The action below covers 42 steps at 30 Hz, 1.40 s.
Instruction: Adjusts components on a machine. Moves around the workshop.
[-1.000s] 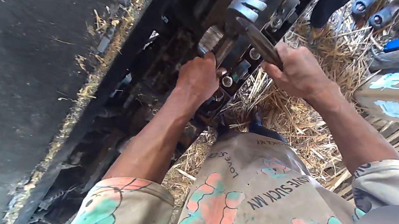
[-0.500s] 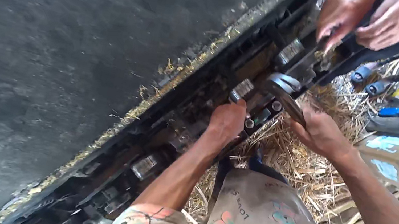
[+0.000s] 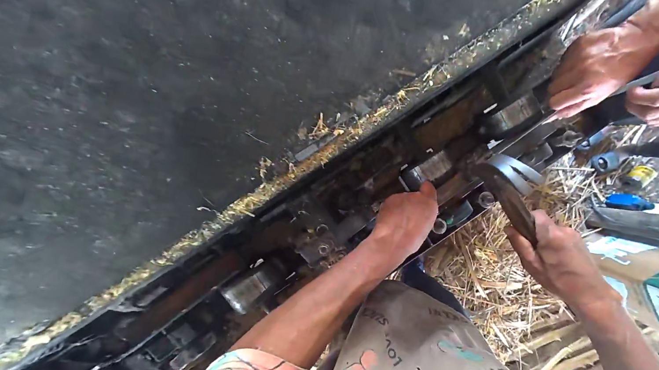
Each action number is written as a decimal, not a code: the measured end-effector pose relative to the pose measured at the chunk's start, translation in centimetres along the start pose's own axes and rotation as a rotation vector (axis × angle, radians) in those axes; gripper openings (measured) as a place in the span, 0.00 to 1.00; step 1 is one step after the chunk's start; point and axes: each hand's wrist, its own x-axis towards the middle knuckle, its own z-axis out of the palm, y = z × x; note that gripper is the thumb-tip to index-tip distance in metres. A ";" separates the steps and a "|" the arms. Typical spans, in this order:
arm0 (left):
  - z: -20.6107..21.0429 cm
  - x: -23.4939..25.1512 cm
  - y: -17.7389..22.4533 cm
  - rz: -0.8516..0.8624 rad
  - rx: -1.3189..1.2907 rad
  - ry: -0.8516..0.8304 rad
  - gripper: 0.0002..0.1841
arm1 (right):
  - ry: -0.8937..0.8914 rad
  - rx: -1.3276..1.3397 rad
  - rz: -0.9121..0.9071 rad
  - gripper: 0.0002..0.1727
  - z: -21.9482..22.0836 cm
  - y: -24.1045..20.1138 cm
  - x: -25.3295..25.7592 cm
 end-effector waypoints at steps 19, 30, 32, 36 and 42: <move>-0.8 0.4 -1.6 0.170 -0.041 -0.055 0.26 | -0.008 0.058 0.028 0.27 0.4 -0.4 -0.9; -1.1 1.0 -0.5 0.152 0.103 -0.106 0.24 | 0.045 0.086 0.034 0.21 -0.8 -2.5 0.1; -1.2 1.0 -0.4 0.139 0.106 -0.096 0.22 | 0.014 0.085 0.023 0.21 -0.9 -2.3 0.4; -1.0 1.1 -0.2 0.107 0.088 -0.113 0.23 | -0.089 0.050 0.021 0.23 -2.3 -2.5 0.4; -1.4 -0.4 -0.6 0.148 0.010 -0.036 0.25 | -0.116 0.007 -0.009 0.23 -4.3 -2.5 1.1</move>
